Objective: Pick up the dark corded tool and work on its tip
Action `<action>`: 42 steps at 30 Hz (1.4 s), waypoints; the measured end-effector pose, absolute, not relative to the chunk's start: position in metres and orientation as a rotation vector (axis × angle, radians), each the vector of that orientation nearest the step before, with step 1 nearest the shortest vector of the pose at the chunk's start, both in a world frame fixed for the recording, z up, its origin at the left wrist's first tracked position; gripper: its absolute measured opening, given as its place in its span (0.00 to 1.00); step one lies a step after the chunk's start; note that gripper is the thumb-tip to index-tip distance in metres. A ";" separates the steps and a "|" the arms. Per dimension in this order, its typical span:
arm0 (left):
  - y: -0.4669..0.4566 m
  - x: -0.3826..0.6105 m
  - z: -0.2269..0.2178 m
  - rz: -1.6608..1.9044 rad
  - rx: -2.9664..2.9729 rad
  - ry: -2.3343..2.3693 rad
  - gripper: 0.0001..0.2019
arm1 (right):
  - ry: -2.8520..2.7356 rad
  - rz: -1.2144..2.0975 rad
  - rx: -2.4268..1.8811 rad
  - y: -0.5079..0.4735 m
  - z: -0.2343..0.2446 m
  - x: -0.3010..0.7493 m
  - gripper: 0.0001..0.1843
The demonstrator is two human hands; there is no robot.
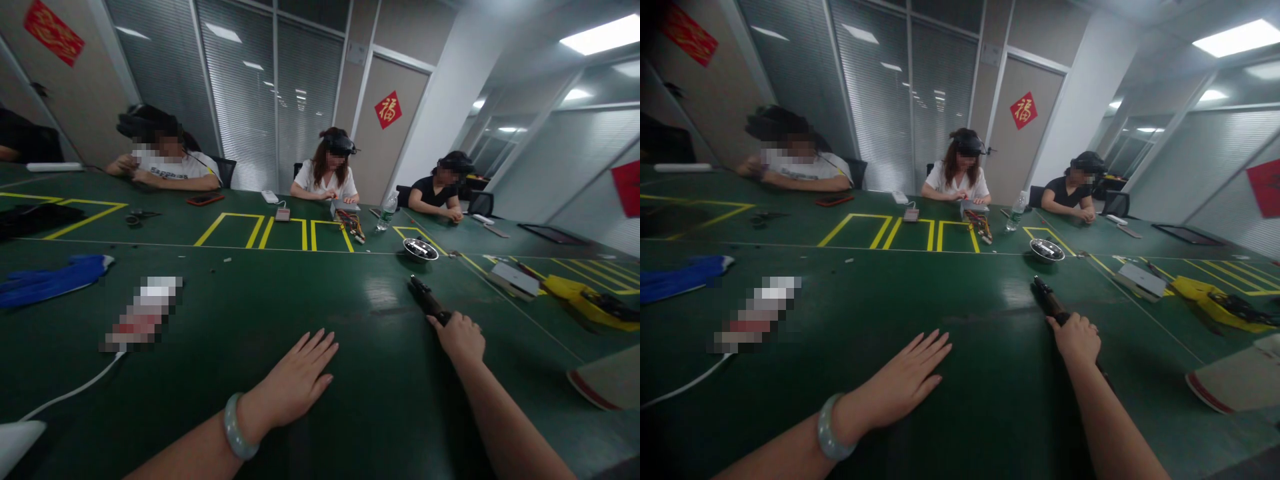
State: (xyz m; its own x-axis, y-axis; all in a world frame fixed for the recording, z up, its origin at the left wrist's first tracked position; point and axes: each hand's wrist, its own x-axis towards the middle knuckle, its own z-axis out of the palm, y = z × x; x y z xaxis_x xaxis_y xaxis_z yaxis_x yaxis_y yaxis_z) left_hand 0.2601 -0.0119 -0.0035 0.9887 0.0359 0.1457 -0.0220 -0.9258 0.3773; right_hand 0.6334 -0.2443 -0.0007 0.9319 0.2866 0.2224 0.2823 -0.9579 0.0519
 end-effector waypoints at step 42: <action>-0.023 0.260 0.020 0.087 2.559 -0.415 0.19 | 2.466 -0.295 2.553 -0.134 0.074 0.462 0.39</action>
State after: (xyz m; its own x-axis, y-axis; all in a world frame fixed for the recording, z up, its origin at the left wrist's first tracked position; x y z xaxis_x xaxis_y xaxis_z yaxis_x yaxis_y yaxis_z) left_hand 0.2597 -0.0225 0.0201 0.9503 -0.2753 0.1451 -0.3104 -0.8060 0.5040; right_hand 0.4619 -0.1340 0.0736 0.0700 0.9831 0.1692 0.9154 0.0041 -0.4025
